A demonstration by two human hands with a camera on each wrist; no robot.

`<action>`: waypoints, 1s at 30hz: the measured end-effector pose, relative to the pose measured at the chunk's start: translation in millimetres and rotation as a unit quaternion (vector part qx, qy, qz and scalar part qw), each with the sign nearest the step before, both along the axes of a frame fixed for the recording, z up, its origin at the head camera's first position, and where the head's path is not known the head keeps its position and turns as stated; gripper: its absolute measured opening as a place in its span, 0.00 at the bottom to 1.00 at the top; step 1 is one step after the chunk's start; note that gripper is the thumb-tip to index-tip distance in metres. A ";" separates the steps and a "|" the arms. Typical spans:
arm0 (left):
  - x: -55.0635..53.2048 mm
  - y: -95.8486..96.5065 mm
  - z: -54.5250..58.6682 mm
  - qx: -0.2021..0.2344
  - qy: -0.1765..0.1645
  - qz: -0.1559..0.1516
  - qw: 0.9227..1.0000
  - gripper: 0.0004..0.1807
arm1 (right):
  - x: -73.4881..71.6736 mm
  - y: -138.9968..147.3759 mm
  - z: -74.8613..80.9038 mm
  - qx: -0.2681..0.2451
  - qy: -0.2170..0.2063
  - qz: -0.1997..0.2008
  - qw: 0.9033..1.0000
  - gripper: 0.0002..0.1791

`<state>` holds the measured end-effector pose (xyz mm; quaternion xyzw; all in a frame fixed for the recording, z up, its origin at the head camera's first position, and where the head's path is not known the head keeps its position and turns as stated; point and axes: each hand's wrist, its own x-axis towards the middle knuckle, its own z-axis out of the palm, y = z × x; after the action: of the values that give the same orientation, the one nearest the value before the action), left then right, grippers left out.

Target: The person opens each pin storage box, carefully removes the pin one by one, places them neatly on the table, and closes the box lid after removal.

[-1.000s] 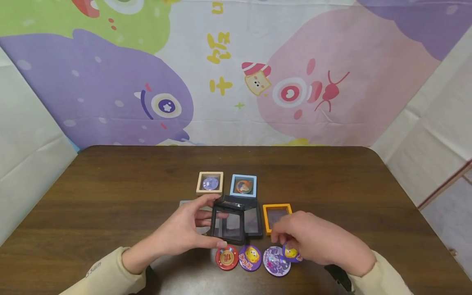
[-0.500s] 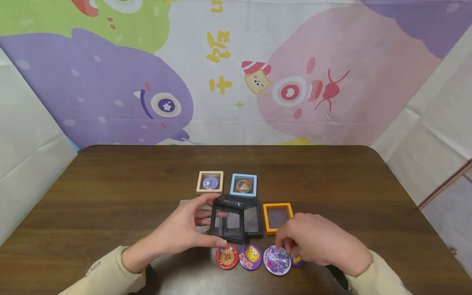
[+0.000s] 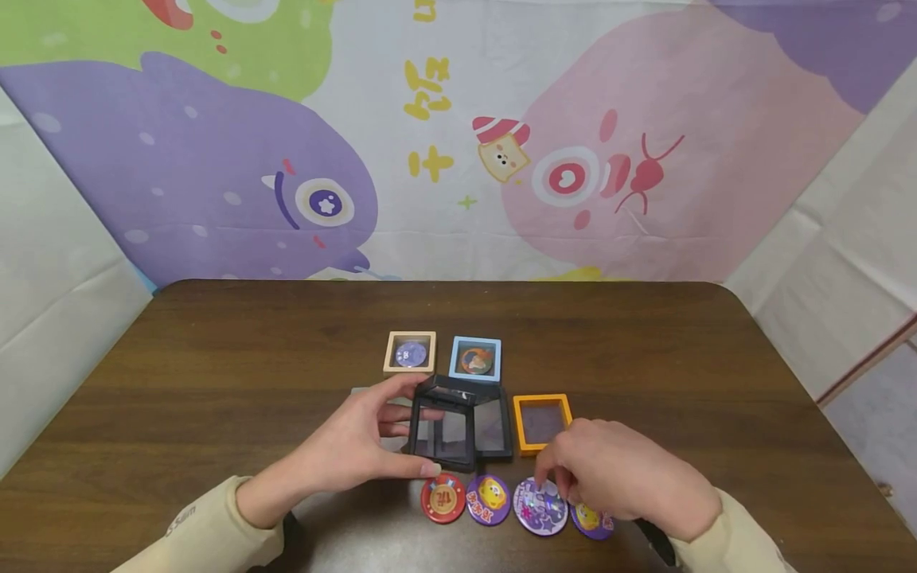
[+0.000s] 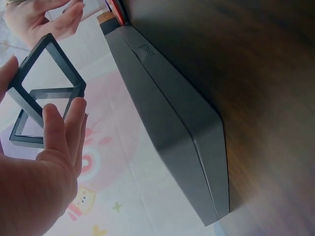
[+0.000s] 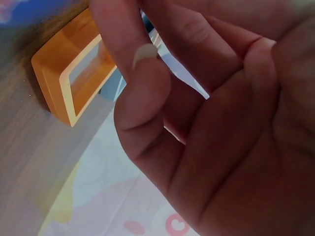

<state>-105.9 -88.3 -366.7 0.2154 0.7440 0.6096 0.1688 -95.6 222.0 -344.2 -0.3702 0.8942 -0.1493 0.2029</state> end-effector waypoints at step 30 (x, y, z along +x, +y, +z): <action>6.6 4.0 5.8 0.113 -0.062 -0.039 0.991 0.37 | 12.5 -31.0 6.6 -0.285 0.255 0.038 0.923 0.41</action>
<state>-99.2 -84.3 -361.0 0.2236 0.6496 0.6948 0.2129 -83.1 191.0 -337.5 -0.4715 0.8206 -0.2907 -0.1406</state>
